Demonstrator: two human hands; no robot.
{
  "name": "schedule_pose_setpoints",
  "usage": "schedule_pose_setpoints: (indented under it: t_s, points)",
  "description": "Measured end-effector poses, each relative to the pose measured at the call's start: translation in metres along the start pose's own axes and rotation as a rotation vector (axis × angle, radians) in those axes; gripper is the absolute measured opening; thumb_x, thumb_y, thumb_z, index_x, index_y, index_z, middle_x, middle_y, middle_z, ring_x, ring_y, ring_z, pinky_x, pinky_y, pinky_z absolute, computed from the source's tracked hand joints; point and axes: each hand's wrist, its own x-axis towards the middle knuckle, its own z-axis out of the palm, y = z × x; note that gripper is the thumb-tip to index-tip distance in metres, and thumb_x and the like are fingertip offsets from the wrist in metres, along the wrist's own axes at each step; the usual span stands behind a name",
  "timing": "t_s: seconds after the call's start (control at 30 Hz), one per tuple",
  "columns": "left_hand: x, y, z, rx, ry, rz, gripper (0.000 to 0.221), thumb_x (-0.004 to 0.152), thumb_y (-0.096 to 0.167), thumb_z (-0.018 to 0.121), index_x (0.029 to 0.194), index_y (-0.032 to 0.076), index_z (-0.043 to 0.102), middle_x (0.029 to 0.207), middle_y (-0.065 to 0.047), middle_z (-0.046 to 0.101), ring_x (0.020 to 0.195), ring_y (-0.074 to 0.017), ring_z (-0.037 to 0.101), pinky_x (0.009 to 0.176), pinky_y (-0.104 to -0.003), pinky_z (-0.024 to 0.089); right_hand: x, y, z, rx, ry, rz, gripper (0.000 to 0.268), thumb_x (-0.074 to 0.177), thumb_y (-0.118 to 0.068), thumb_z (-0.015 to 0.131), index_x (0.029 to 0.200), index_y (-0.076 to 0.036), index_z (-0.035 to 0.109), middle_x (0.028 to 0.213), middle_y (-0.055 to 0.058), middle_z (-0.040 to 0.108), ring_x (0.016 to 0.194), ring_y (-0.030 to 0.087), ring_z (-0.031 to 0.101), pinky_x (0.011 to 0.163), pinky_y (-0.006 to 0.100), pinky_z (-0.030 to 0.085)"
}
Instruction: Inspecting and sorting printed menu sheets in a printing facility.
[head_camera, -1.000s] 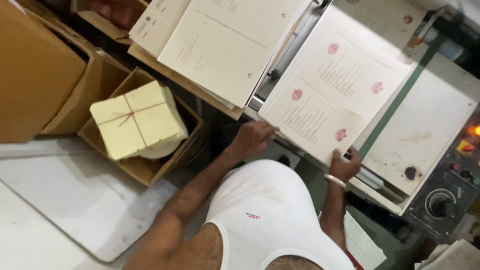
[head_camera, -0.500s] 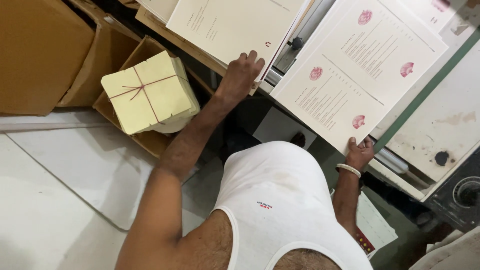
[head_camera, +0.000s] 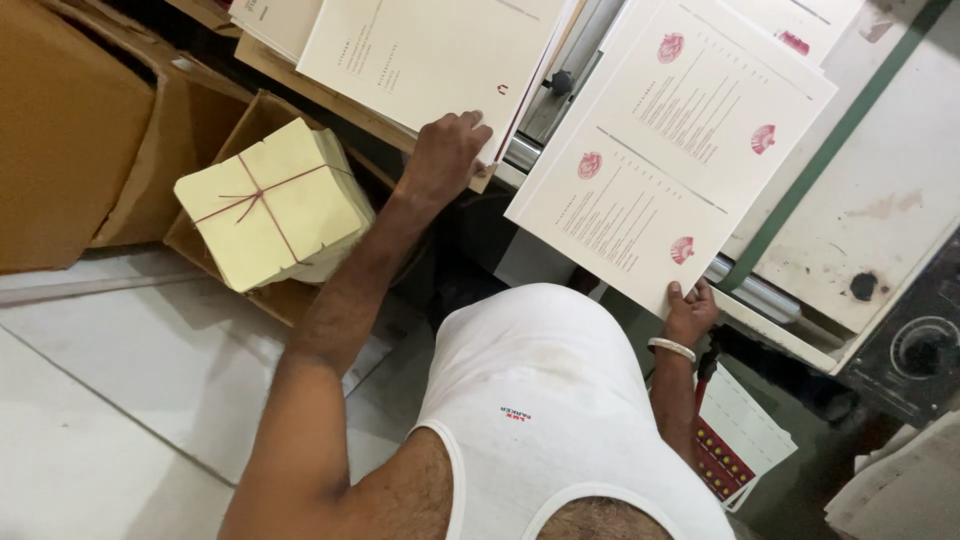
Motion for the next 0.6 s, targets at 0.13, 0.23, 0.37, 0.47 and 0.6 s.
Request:
schedule_pose_setpoints:
  t_s: [0.13, 0.23, 0.37, 0.47, 0.6]
  points:
    - [-0.001, -0.004, 0.007, -0.006, 0.024, -0.011, 0.042, 0.072, 0.016, 0.091, 0.109, 0.003, 0.075, 0.125, -0.020, 0.070, 0.102, -0.0316, 0.072, 0.086, -0.040, 0.060, -0.023, -0.002, -0.007, -0.080, 0.023, 0.024, 0.040, 0.094, 0.012, 0.069, 0.132, 0.008, 0.060, 0.115, 0.014, 0.073, 0.100, 0.015, 0.068, 0.092, 0.026, 0.054]
    - [-0.004, -0.004, 0.005, -0.020, 0.052, -0.022, 0.045, 0.071, 0.016, 0.091, 0.112, 0.005, 0.076, 0.126, -0.020, 0.070, 0.101, -0.0314, 0.073, 0.087, -0.039, 0.060, -0.037, -0.001, -0.013, -0.133, 0.041, 0.090, 0.042, 0.093, 0.010, 0.069, 0.134, 0.008, 0.060, 0.114, 0.014, 0.073, 0.098, 0.014, 0.068, 0.090, 0.026, 0.054]
    - [-0.005, -0.005, 0.004, -0.074, 0.023, -0.060, 0.036, 0.079, 0.019, 0.085, 0.111, 0.005, 0.076, 0.123, -0.018, 0.072, 0.100, -0.0292, 0.073, 0.088, -0.039, 0.060, -0.042, -0.004, -0.011, -0.080, 0.007, 0.107, 0.043, 0.092, 0.010, 0.068, 0.134, 0.007, 0.059, 0.117, 0.014, 0.074, 0.103, 0.014, 0.070, 0.093, 0.025, 0.054]
    - [-0.005, 0.002, -0.005, -0.157, -0.039, -0.144, 0.025, 0.095, 0.018, 0.076, 0.115, 0.004, 0.074, 0.115, -0.017, 0.075, 0.099, -0.0279, 0.074, 0.089, -0.038, 0.060, -0.036, -0.016, -0.001, -0.054, 0.001, 0.100, 0.042, 0.092, 0.010, 0.067, 0.133, 0.008, 0.059, 0.119, 0.014, 0.074, 0.105, 0.015, 0.071, 0.094, 0.025, 0.054]
    - [-0.011, -0.002, 0.015, -0.126, 0.083, -0.098, 0.027, 0.096, 0.016, 0.071, 0.116, -0.002, 0.070, 0.109, -0.024, 0.073, 0.096, -0.0328, 0.072, 0.085, -0.041, 0.060, -0.009, -0.031, 0.014, -0.082, -0.006, 0.044, 0.041, 0.092, 0.010, 0.067, 0.132, 0.008, 0.059, 0.118, 0.014, 0.073, 0.103, 0.015, 0.070, 0.092, 0.026, 0.054]
